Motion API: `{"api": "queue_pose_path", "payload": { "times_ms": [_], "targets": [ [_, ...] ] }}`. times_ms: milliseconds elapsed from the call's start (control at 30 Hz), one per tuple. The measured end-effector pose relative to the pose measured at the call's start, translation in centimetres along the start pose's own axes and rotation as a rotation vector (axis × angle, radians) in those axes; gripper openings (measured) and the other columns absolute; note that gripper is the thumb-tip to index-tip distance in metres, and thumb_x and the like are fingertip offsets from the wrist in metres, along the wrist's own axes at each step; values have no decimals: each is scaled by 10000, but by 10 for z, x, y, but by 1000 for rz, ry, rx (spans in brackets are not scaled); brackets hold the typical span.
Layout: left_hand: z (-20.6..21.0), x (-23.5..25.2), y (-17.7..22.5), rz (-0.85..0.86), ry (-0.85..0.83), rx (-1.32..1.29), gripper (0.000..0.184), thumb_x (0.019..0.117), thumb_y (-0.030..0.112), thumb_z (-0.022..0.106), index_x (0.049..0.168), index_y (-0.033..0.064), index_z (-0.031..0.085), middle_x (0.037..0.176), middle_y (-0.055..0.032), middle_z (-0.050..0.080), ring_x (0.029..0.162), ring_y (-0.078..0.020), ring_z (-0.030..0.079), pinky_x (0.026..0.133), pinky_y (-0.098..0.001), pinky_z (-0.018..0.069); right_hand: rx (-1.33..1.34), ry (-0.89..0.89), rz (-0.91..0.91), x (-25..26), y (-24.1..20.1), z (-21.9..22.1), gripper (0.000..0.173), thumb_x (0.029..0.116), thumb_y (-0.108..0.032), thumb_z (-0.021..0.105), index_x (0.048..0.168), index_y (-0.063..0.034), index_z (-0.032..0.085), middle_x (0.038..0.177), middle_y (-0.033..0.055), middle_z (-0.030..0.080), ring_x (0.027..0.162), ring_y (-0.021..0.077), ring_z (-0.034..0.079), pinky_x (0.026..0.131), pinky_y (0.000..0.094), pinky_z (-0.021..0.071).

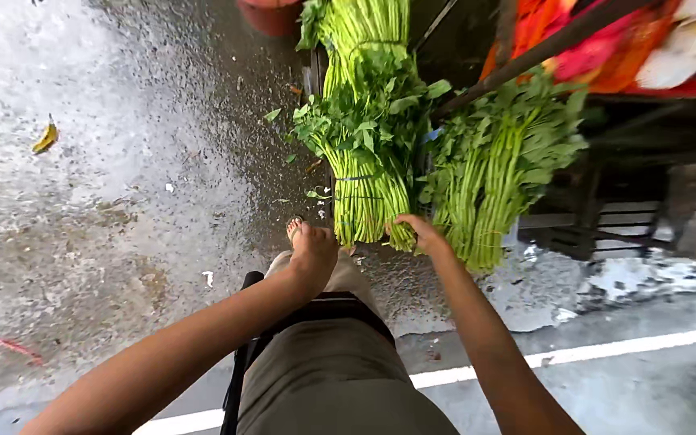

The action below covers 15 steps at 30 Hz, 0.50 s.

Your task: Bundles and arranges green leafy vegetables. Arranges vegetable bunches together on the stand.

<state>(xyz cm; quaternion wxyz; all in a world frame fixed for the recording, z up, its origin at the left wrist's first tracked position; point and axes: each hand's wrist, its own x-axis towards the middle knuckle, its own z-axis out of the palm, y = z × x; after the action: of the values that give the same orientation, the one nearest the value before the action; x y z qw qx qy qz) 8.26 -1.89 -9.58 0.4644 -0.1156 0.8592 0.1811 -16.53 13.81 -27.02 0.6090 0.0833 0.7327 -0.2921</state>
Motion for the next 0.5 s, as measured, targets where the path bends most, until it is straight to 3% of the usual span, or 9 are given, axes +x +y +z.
{"api": "queue_pose_path", "payload": {
  "times_ms": [67, 133, 167, 267, 333, 400, 433, 500],
  "targets": [
    [-13, -2, 8, 74, 142, 13, 418, 967, -51, 552, 1384, -55, 517, 1371, -266, 532, 1246, -450, 544, 1003, -613, 441, 13, -116, -22, -44, -16, -8, 277, 1009, -207, 532, 1192, -27, 636, 998, 105, 731, 847, 192, 709, 728, 345, 595],
    [-19, 0, 19, 210, 457, 16, 448, 938, -102, 563, 1382, -48, 536, 1354, -244, 571, 1252, -425, 567, 1037, -591, 456, 17, -227, -83, -88, -19, -26, 292, 1014, -199, 466, 1179, -34, 641, 1030, 95, 737, 849, 175, 711, 731, 318, 593],
    [-24, 2, 25, 281, 617, 47, 530, 923, -123, 574, 1440, -36, 497, 1417, -237, 549, 1317, -405, 542, 1083, -567, 443, 21, -275, -123, -107, -18, -35, 306, 981, -201, 474, 1184, -35, 632, 1052, 101, 737, 846, 180, 715, 724, 322, 599],
    [-49, 1, 45, 439, 898, 187, 778, 917, -93, 618, 1607, 21, 277, 1638, -245, 309, 1529, -358, 312, 1234, -545, 267, 86, -531, -228, -166, -21, -53, 376, 836, -301, 630, 1122, -57, 643, 983, 118, 750, 739, 185, 726, 622, 315, 611],
    [-64, -1, 55, 514, 1047, 239, 812, 900, -50, 665, 1613, 65, 293, 1655, -225, 291, 1559, -337, 249, 1257, -572, 191, 110, -762, -246, -203, -29, -56, 472, 834, -481, 712, 1109, -98, 689, 930, 111, 749, 681, 185, 721, 562, 320, 607],
    [-78, -6, 62, 584, 1188, 193, 753, 865, -61, 693, 1554, 89, 428, 1547, -223, 469, 1500, -359, 369, 1253, -595, 196, 162, -812, -330, -238, -32, -55, 696, 888, -736, 576, 1173, -111, 690, 924, 129, 748, 679, 204, 732, 525, 345, 614],
    [-83, -8, 64, 608, 1255, 151, 644, 864, -49, 705, 1468, 93, 531, 1389, -214, 602, 1388, -378, 507, 1222, -610, 266, 207, -799, -411, -246, -31, -57, 831, 879, -839, 457, 1198, -105, 683, 925, 140, 749, 692, 217, 742, 535, 356, 621],
    [-95, -16, 68, 561, 1301, 83, 446, 884, 10, 705, 1310, 105, 618, 1124, -155, 673, 1117, -344, 645, 1103, -573, 421, 372, -612, -676, -241, -29, -67, 869, 916, -844, 349, 1161, -93, 710, 907, 102, 753, 744, 177, 740, 631, 356, 629]
  ]
}}
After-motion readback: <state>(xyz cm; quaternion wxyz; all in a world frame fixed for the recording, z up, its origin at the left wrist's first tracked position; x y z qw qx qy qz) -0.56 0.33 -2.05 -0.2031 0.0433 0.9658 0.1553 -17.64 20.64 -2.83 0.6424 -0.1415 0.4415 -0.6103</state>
